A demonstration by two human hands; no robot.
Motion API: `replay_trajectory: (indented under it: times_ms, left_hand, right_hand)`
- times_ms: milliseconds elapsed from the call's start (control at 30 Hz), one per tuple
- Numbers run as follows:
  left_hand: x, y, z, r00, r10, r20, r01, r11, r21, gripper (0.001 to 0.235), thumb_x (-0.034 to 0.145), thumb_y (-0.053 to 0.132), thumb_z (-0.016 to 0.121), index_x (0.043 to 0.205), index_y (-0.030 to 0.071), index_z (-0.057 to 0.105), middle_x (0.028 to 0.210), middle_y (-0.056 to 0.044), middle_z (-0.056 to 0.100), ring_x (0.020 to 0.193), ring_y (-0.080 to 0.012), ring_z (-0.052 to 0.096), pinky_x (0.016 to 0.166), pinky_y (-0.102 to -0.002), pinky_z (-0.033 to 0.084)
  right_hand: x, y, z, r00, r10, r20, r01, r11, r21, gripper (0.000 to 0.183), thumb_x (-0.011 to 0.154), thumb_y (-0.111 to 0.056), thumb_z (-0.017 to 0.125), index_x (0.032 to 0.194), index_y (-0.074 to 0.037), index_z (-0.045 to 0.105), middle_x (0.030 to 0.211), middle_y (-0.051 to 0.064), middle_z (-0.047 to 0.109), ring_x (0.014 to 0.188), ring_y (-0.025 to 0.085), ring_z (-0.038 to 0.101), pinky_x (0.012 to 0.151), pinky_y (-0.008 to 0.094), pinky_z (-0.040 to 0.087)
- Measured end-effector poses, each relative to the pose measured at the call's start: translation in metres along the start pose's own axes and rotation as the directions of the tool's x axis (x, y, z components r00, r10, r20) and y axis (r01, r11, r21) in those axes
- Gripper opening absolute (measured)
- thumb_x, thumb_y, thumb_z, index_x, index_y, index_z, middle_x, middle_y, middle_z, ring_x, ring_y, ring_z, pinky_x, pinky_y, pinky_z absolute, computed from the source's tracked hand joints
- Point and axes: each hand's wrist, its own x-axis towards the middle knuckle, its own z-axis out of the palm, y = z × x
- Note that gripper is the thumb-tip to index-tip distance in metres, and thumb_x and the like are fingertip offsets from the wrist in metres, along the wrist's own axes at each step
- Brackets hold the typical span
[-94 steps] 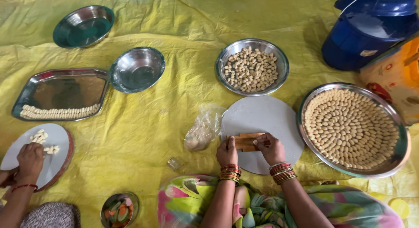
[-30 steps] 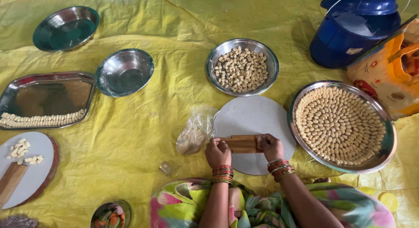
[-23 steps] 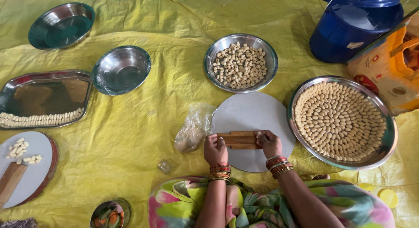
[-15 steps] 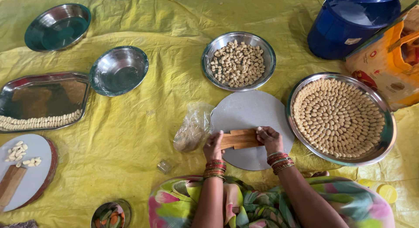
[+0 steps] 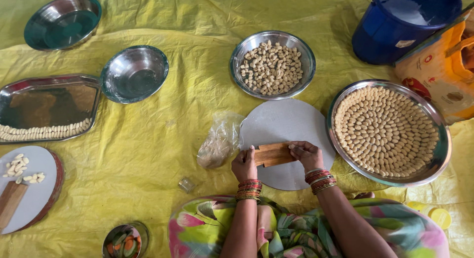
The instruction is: The person sits on a yellow tarp and uses a wooden ridged tool to press small dough balls, creating ridged shapes. The finished pieces are placed into a large metal tray. A second person is visible to the left, also shaping dough.
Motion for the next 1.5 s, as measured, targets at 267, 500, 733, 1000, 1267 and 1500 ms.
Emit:
replay_trajectory:
  times_ms: [267, 500, 733, 1000, 1267, 1500]
  left_hand:
    - [-0.002, 0.006, 0.000, 1.000, -0.017, -0.001, 0.017, 1.000, 0.017, 0.043, 0.089, 0.026, 0.076, 0.066, -0.004, 0.055, 0.052, -0.005, 0.046, 0.052, -0.0104, 0.038, 0.052, -0.034, 0.038]
    - [-0.006, 0.013, -0.001, 1.000, -0.020, 0.004, 0.020, 1.000, 0.015, 0.040, 0.089, 0.026, 0.075, 0.065, -0.002, 0.059, 0.050, -0.003, 0.048, 0.050, -0.0093, 0.039, 0.052, -0.032, 0.037]
    - [-0.009, 0.010, 0.002, 0.999, 0.049, 0.020, -0.046, 0.992, -0.121, 0.046, 0.091, 0.019, 0.076, 0.061, -0.003, 0.048, 0.052, 0.001, 0.038, 0.053, -0.0074, 0.031, 0.050, -0.031, 0.029]
    - [-0.009, 0.006, 0.003, 0.989, 0.148, -0.009, -0.148, 0.982, -0.120, 0.047, 0.091, 0.017, 0.077, 0.062, -0.001, 0.045, 0.054, 0.002, 0.037, 0.055, -0.0062, 0.030, 0.051, -0.029, 0.029]
    - [-0.009, 0.004, 0.004, 0.989, 0.149, 0.015, -0.144, 0.970, -0.194, 0.046, 0.091, 0.015, 0.078, 0.061, 0.001, 0.046, 0.055, 0.003, 0.040, 0.056, -0.0055, 0.032, 0.051, -0.029, 0.030]
    - [-0.008, 0.000, 0.005, 0.981, 0.194, 0.015, -0.188, 0.965, -0.185, 0.046, 0.091, 0.016, 0.078, 0.060, 0.001, 0.047, 0.055, 0.004, 0.043, 0.056, -0.0053, 0.034, 0.052, -0.027, 0.032]
  right_hand:
    - [-0.006, 0.005, 0.015, 0.968, -0.067, 0.242, 0.114, 0.976, -0.187, 0.017, 0.088, -0.005, 0.076, 0.103, 0.003, 0.075, 0.089, 0.009, 0.076, 0.081, 0.014, 0.069, 0.076, 0.029, 0.060]
    - [-0.019, -0.005, 0.030, 0.961, -0.153, 0.228, 0.237, 0.883, -0.405, 0.015, 0.085, -0.005, 0.077, 0.099, 0.002, 0.075, 0.088, 0.009, 0.077, 0.079, 0.013, 0.072, 0.073, 0.028, 0.062]
    - [-0.013, -0.006, 0.023, 0.966, -0.126, 0.225, 0.199, 0.920, -0.338, 0.016, 0.083, 0.003, 0.075, 0.099, 0.005, 0.074, 0.088, 0.010, 0.077, 0.077, 0.015, 0.072, 0.069, 0.029, 0.061]
    - [-0.004, -0.001, 0.013, 0.975, -0.112, 0.192, 0.167, 0.938, -0.302, 0.016, 0.083, 0.006, 0.076, 0.099, 0.006, 0.073, 0.087, 0.011, 0.076, 0.077, 0.015, 0.072, 0.069, 0.029, 0.062]
    - [0.004, 0.002, 0.000, 0.973, -0.123, 0.196, 0.180, 0.933, -0.311, 0.014, 0.085, 0.004, 0.073, 0.099, 0.005, 0.073, 0.087, 0.011, 0.077, 0.074, 0.015, 0.072, 0.069, 0.029, 0.063]
    - [0.010, 0.003, -0.009, 0.982, -0.089, 0.166, 0.141, 0.931, -0.337, 0.013, 0.086, 0.001, 0.075, 0.098, 0.005, 0.075, 0.087, 0.011, 0.077, 0.075, 0.015, 0.073, 0.072, 0.029, 0.064]
